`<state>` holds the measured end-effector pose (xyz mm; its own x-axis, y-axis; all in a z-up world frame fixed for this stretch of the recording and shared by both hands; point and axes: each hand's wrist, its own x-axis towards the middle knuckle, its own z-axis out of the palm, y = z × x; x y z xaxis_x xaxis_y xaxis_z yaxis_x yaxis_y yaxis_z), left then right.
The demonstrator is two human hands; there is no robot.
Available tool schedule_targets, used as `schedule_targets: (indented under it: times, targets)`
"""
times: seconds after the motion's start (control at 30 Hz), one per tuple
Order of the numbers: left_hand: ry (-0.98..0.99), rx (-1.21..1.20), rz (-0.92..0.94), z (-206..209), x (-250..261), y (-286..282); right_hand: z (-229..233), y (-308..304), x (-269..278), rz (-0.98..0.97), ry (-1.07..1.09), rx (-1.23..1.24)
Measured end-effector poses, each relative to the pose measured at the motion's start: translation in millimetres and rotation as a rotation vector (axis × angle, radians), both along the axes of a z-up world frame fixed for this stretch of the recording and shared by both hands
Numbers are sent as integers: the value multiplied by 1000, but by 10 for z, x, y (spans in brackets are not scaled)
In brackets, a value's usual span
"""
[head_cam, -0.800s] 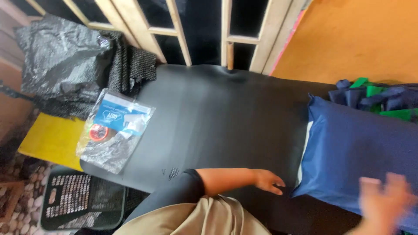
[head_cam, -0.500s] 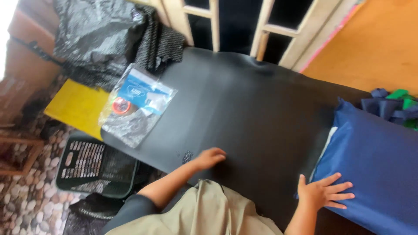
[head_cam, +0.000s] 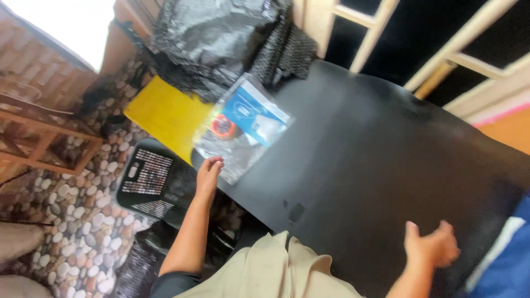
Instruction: A person wraps a blue bag with black bubble wrap and secures it using a tape dispenser.
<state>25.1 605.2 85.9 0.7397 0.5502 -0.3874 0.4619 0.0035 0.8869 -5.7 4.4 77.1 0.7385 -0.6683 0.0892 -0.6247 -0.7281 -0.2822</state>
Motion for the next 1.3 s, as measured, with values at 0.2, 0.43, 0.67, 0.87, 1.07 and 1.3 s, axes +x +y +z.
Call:
schedule_targets:
  times: [0.2, 0.43, 0.67, 0.87, 1.07, 1.3]
  targets:
    - [-224, -129, 149, -428, 378, 1158, -218, 2828, 1396, 948, -255, 218]
    - [-141, -190, 231, -371, 279, 1868, 176, 6016, 2557, 1652, 4, 564]
    - [30, -242, 217, -265, 360, 2290, -2031, 7166, 3789, 1399, 560, 0]
    - [7, -296, 63, -876, 1169, 2344, -88, 6555, 4219, 1403, 621, 390]
    - [-151, -669, 33, -1092, 2503, 1973, 409, 6251, 4329, 1343, 527, 770]
    - [-183, -903, 257, -1140, 3311, 1731, 94, 6163, 4464, 866, 360, 922]
